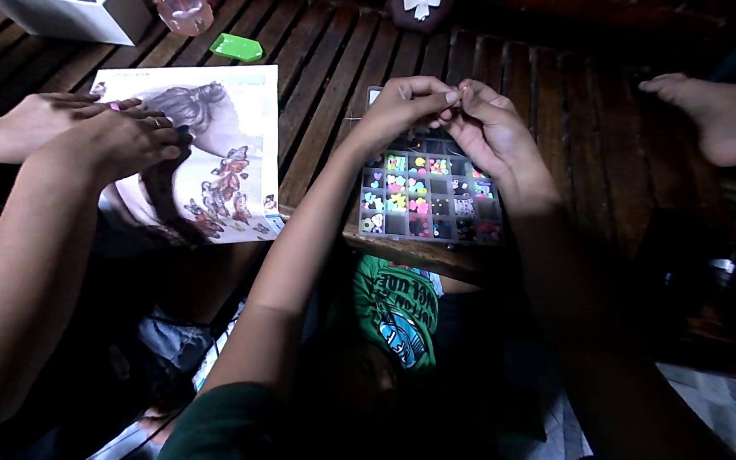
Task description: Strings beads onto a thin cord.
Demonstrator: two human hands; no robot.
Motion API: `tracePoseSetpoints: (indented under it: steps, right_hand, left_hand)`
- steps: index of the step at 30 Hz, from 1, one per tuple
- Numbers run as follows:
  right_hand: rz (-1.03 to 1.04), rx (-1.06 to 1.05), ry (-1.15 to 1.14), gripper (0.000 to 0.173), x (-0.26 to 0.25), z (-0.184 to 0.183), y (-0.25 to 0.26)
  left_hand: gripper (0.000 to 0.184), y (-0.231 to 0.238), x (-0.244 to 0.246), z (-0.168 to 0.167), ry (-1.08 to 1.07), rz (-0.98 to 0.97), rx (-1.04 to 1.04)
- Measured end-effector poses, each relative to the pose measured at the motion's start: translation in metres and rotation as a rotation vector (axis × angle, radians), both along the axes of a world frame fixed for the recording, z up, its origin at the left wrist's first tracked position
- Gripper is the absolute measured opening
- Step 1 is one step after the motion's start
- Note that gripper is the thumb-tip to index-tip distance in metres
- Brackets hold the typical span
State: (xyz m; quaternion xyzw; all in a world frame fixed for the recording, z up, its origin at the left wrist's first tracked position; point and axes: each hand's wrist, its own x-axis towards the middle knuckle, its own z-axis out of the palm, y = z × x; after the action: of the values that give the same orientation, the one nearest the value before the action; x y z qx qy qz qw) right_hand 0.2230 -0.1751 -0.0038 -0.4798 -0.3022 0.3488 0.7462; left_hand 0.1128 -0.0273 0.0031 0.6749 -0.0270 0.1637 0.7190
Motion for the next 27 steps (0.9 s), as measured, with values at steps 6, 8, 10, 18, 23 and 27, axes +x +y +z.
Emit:
tracePoseSetpoints:
  steps: [6, 8, 10, 18, 23, 27]
  right_hand:
    - [-0.001, -0.022, -0.092, 0.019, 0.003, -0.002, 0.0]
    - [-0.01, -0.017, -0.101, 0.021, 0.002, -0.001, 0.0]
    - [-0.003, 0.004, -0.114, 0.022, 0.001, 0.0, 0.0]
    - [-0.059, -0.019, -0.205, 0.017, -0.002, 0.007, -0.003]
    - [-0.118, -0.075, -0.24, 0.013, -0.003, 0.011, -0.004]
    - [-0.175, -0.085, -0.317, 0.008, -0.003, 0.011, -0.004]
  left_hand:
    - [0.011, -0.002, 0.001, -0.002, 0.022, 0.013, 0.03]
    - [0.011, -0.003, 0.001, -0.003, 0.022, 0.019, 0.02]
    - [0.011, -0.002, 0.001, -0.003, 0.009, 0.018, 0.012]
    - [0.009, -0.002, 0.0, -0.004, 0.006, -0.003, 0.024]
    - [0.013, -0.003, -0.001, -0.004, 0.027, -0.003, 0.022]
    - [0.02, -0.004, 0.0, -0.002, 0.043, 0.015, 0.002]
